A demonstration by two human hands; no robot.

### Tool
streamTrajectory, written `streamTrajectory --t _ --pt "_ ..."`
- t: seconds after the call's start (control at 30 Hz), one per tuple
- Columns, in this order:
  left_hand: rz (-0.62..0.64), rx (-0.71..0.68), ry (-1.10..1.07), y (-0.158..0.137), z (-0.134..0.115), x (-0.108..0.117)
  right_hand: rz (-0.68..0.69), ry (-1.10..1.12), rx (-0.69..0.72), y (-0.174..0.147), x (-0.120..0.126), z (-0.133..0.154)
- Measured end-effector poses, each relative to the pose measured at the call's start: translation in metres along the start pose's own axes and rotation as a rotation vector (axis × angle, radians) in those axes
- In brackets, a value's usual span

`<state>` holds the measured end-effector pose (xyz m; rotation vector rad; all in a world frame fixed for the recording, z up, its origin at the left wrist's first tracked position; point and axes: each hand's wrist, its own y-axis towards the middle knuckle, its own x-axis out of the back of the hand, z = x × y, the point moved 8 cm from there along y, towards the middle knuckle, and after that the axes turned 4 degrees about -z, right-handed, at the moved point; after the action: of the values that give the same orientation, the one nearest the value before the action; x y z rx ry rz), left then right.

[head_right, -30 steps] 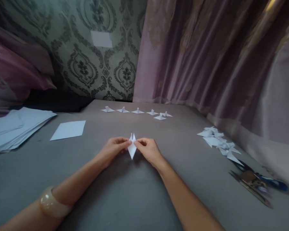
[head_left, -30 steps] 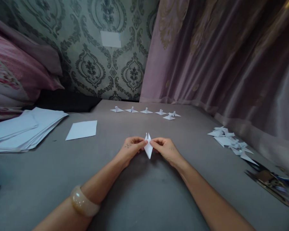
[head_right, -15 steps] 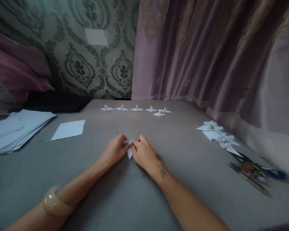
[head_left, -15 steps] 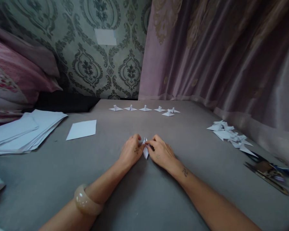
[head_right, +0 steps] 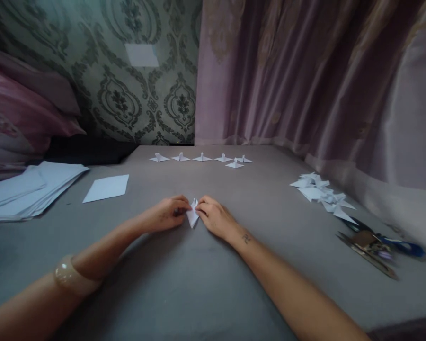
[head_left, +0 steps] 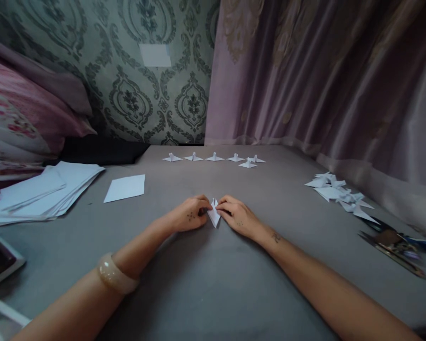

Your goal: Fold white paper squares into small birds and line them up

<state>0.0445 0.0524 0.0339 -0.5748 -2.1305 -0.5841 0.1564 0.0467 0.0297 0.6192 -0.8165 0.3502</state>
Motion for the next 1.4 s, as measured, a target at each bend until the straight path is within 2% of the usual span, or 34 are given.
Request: streamTrajectory --t 0.13,0.27,0.47,0.73,1.0,1.4 --pt "0.023 0.006 -0.009 0.001 -0.001 0.004 -0.037 -0.005 -0.008 -0.007 0.002 0.003" --pt "0.019 0.022 -0.036 0.001 0.005 0.001 -0.005 -0.006 -0.034 -0.011 0.002 0.004" --pt "-0.053 0.015 -0.079 0.003 0.014 0.0 -0.028 0.063 -0.105 -0.008 0.004 -0.004" --pt "-0.099 0.189 -0.119 0.004 0.021 0.0 -0.01 0.165 -0.279 0.004 0.004 -0.022" --pt "-0.108 0.31 -0.126 0.005 0.025 -0.001 0.028 0.209 -0.392 0.009 0.002 -0.031" --pt "-0.107 0.393 -0.149 0.004 0.034 -0.003 0.011 0.172 -0.426 0.008 -0.001 -0.035"
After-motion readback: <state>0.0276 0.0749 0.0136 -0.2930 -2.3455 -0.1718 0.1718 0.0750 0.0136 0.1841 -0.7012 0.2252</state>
